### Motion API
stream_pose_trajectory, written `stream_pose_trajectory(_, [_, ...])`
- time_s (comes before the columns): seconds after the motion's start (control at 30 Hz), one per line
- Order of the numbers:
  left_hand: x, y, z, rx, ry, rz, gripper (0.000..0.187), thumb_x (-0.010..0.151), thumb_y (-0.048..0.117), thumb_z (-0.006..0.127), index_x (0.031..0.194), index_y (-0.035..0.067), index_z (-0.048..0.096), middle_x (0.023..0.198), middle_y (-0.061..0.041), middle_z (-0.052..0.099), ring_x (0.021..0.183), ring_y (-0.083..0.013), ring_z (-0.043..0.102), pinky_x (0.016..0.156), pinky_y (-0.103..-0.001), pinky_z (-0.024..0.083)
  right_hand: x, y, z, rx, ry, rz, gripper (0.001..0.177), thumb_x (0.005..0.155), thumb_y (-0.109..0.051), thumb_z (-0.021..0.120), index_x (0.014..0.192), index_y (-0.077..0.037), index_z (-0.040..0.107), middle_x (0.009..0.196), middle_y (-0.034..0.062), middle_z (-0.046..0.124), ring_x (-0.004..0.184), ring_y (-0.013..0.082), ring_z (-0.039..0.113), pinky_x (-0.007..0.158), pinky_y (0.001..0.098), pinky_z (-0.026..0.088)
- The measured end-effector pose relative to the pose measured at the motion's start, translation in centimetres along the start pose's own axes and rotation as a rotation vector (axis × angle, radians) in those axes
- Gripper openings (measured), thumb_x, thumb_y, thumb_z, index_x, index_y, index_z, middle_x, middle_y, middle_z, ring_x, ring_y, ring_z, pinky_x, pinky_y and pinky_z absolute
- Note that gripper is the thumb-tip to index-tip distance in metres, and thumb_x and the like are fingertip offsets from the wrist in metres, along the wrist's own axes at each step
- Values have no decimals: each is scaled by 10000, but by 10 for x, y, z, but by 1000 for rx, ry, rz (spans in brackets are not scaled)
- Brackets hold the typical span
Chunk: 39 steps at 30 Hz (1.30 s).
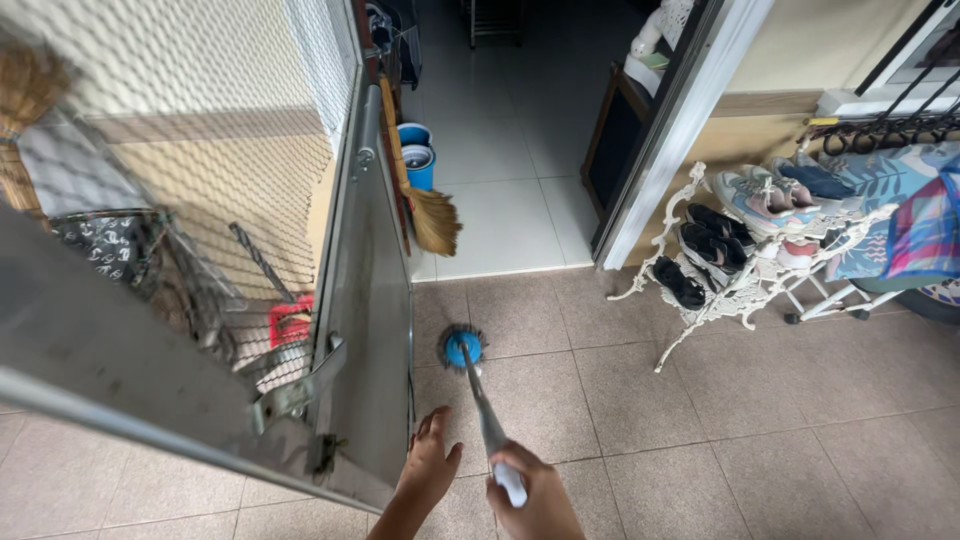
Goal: The person mops a tiled balcony floor using a mop tool, navigating around furniture, water jugs, and other cleaning equipment.
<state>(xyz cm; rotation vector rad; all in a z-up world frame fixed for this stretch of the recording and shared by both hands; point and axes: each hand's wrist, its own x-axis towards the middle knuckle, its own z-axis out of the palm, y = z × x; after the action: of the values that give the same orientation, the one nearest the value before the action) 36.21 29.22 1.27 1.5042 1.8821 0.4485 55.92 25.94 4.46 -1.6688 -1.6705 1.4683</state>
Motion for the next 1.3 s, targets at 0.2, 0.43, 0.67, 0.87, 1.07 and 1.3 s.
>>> stream_pose_trajectory(0.2, [27, 3, 15, -67, 50, 38, 702, 915, 148, 680, 1515, 86, 320, 1521, -154, 442, 1426, -336, 429, 1219, -431, 363, 65, 28, -22, 31, 185, -667, 300, 849, -61, 769, 1145, -102, 738, 1465, 303, 566, 1240, 403, 702, 999, 407, 562])
stream_pose_trajectory(0.43, [18, 2, 23, -70, 183, -83, 657, 895, 148, 703, 1466, 108, 381, 1513, -119, 481, 1415, -315, 446, 1202, -471, 332, 216, -4, -59, 12, 22, -277, 303, 857, -136, 732, 1146, -174, 647, 1106, 154, 751, 817, 163, 718, 585, 219, 613])
stream_pose_trajectory(0.67, [19, 15, 44, -143, 210, -241, 623, 913, 167, 687, 1465, 130, 403, 1490, -107, 504, 1401, -310, 448, 1193, -451, 349, 192, -18, -88, -142, -46, -276, 262, 840, -106, 745, 1086, -154, 665, 1091, 122, 736, 727, 179, 727, 513, 238, 583])
stream_pose_trajectory(0.87, [35, 28, 75, -165, 255, -242, 610, 889, 169, 702, 1439, 132, 440, 1460, -106, 535, 1373, -313, 485, 1160, -435, 402, 129, 17, -123, -243, -244, -516, 175, 902, -119, 745, 1041, -138, 641, 925, 121, 789, 715, 126, 779, 570, 204, 571])
stream_pose_trajectory(1.07, [21, 40, 91, -157, 346, -186, 584, 887, 159, 703, 1413, 123, 451, 1469, -110, 523, 1364, -326, 492, 1149, -443, 396, 206, 0, -95, -102, -117, -415, 232, 860, -104, 724, 1070, -110, 626, 1137, 145, 724, 781, 168, 739, 554, 249, 604])
stream_pose_trajectory(1.3, [-24, 47, 101, -221, 381, -245, 572, 884, 160, 702, 1402, 129, 464, 1500, -111, 480, 1416, -326, 433, 1178, -431, 366, 242, 37, -96, -254, -164, -538, 310, 848, -100, 772, 1133, -132, 656, 1273, 206, 694, 919, 226, 749, 676, 256, 638])
